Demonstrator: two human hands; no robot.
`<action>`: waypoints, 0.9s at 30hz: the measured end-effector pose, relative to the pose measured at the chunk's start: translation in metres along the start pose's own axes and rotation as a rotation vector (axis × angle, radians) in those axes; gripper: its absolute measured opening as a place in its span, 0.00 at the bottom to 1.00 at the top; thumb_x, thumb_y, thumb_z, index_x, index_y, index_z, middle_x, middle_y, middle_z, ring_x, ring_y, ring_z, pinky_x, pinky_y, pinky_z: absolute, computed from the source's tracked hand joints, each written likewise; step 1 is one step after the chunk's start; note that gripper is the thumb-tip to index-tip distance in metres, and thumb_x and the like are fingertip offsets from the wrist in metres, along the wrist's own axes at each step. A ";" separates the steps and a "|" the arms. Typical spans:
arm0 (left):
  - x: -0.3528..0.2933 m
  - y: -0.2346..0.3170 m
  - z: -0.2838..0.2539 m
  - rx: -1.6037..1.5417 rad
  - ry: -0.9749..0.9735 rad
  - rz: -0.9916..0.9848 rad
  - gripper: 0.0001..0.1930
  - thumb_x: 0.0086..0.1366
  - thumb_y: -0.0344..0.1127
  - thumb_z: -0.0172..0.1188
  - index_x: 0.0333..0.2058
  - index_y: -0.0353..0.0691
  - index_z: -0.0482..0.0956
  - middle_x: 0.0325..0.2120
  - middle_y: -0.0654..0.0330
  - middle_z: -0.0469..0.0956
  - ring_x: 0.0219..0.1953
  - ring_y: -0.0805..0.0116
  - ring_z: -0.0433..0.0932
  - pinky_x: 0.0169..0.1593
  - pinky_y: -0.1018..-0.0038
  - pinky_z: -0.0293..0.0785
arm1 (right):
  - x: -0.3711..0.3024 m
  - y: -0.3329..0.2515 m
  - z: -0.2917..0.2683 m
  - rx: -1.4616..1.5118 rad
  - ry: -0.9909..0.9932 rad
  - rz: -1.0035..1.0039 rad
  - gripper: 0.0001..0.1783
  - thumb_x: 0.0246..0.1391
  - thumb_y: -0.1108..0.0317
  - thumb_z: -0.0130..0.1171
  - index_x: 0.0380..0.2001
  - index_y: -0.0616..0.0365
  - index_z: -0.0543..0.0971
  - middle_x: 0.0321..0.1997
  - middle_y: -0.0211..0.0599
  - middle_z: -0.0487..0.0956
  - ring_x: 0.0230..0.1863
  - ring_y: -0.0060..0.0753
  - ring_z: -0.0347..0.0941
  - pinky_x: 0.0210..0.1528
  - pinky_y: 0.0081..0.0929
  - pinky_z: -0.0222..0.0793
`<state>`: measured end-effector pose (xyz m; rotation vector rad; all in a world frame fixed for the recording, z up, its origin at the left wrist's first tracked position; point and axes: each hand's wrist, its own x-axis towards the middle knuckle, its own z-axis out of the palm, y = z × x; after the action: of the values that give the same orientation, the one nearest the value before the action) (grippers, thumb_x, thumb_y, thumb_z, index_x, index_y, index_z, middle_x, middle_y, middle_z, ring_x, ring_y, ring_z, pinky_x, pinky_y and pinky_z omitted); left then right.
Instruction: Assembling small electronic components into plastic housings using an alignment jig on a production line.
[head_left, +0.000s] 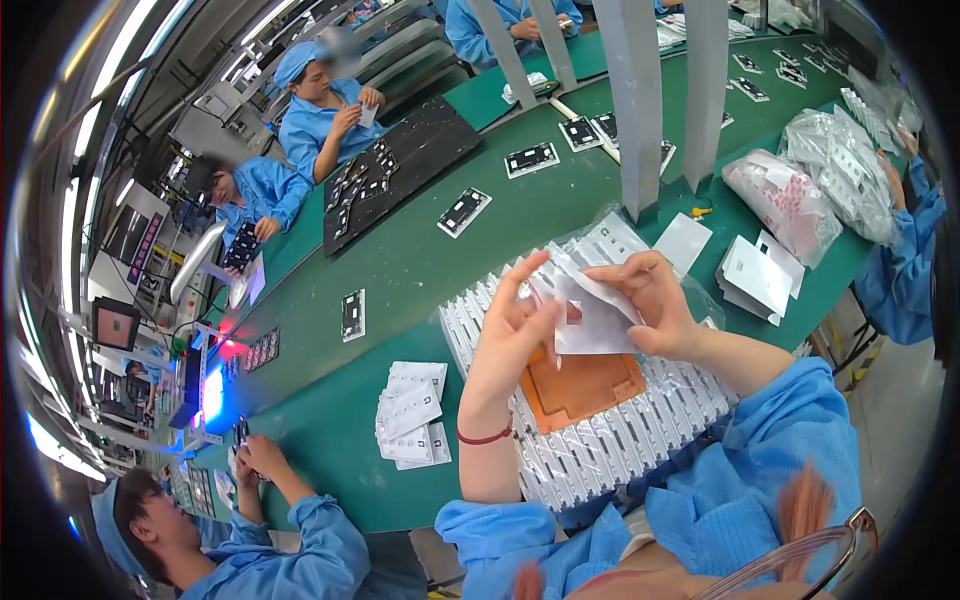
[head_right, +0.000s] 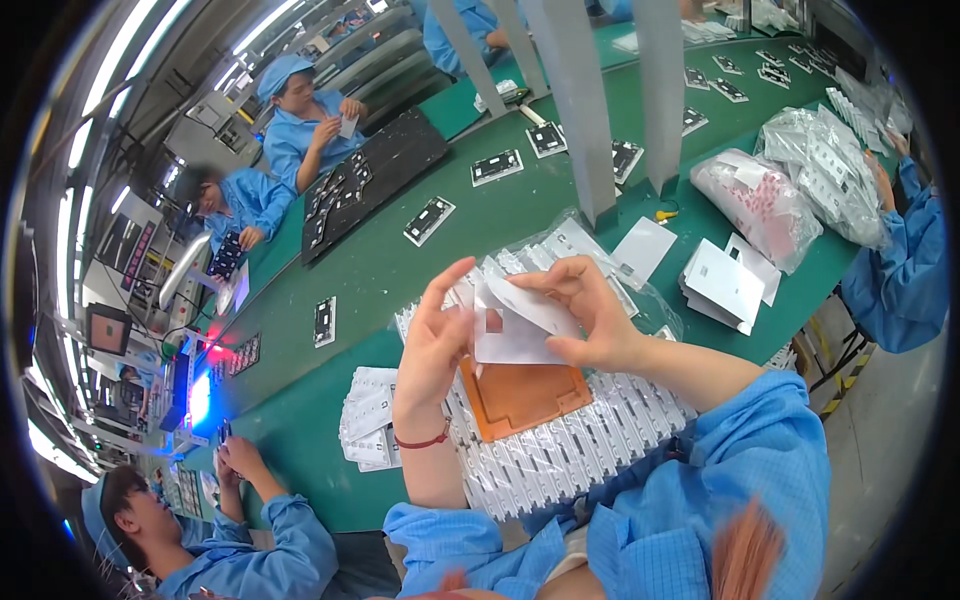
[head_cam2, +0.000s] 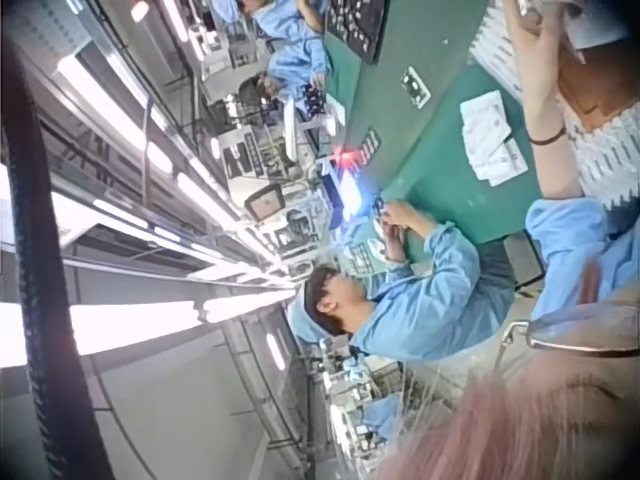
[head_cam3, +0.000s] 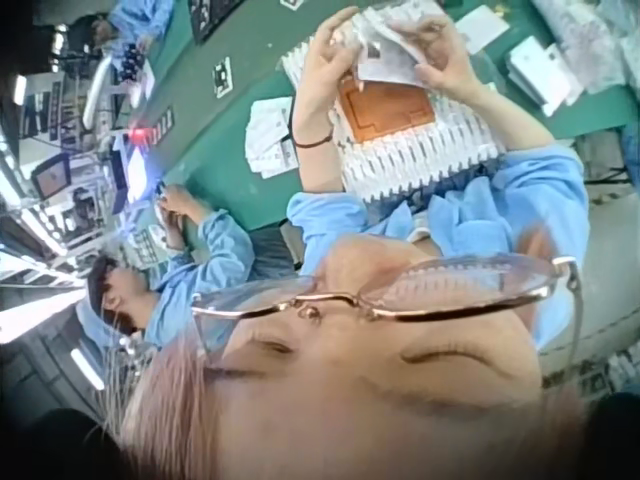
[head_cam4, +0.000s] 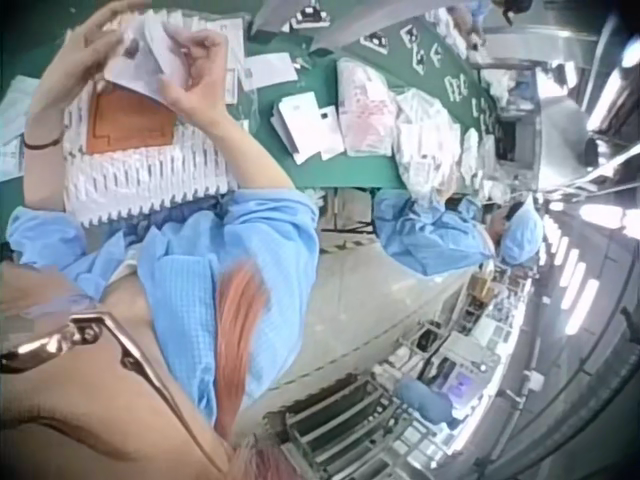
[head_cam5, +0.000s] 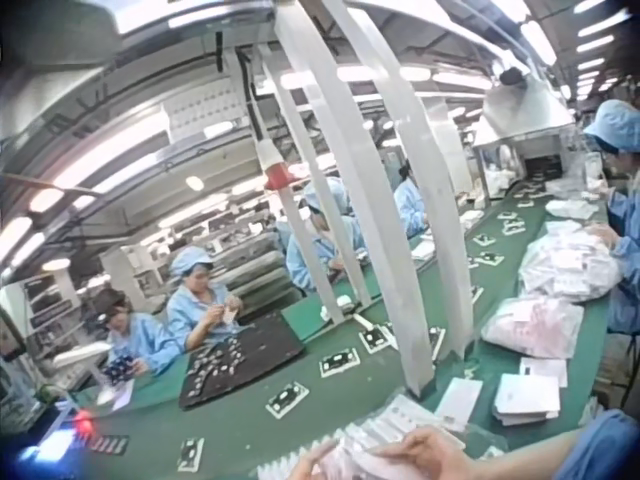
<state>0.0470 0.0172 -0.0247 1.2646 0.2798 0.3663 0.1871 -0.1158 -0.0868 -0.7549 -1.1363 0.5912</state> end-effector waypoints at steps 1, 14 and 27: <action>-0.002 0.002 0.001 0.002 -0.095 -0.030 0.29 0.59 0.27 0.52 0.58 0.40 0.51 0.28 0.58 0.74 0.18 0.79 0.70 0.20 0.85 0.65 | 0.001 0.002 0.000 0.026 -0.009 0.016 0.33 0.42 0.58 0.63 0.45 0.54 0.55 0.55 0.52 0.63 0.58 0.41 0.57 0.60 0.40 0.49; -0.001 0.000 -0.014 -0.171 -0.268 -0.065 0.30 0.56 0.23 0.54 0.57 0.40 0.52 0.28 0.59 0.73 0.19 0.82 0.69 0.18 0.88 0.62 | 0.004 -0.001 0.000 -0.227 -0.168 0.141 0.46 0.29 0.57 0.73 0.51 0.54 0.58 0.59 0.43 0.59 0.58 0.34 0.56 0.58 0.36 0.51; -0.006 0.008 -0.001 -0.098 -0.244 -0.029 0.28 0.56 0.21 0.48 0.56 0.40 0.53 0.27 0.58 0.74 0.15 0.80 0.68 0.18 0.87 0.61 | 0.006 -0.008 -0.008 -0.152 -0.187 0.042 0.63 0.23 0.35 0.66 0.58 0.60 0.50 0.63 0.44 0.49 0.65 0.37 0.43 0.64 0.35 0.37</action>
<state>0.0405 0.0174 -0.0168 1.1939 0.0714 0.1959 0.1965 -0.1181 -0.0784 -0.8691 -1.3522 0.6254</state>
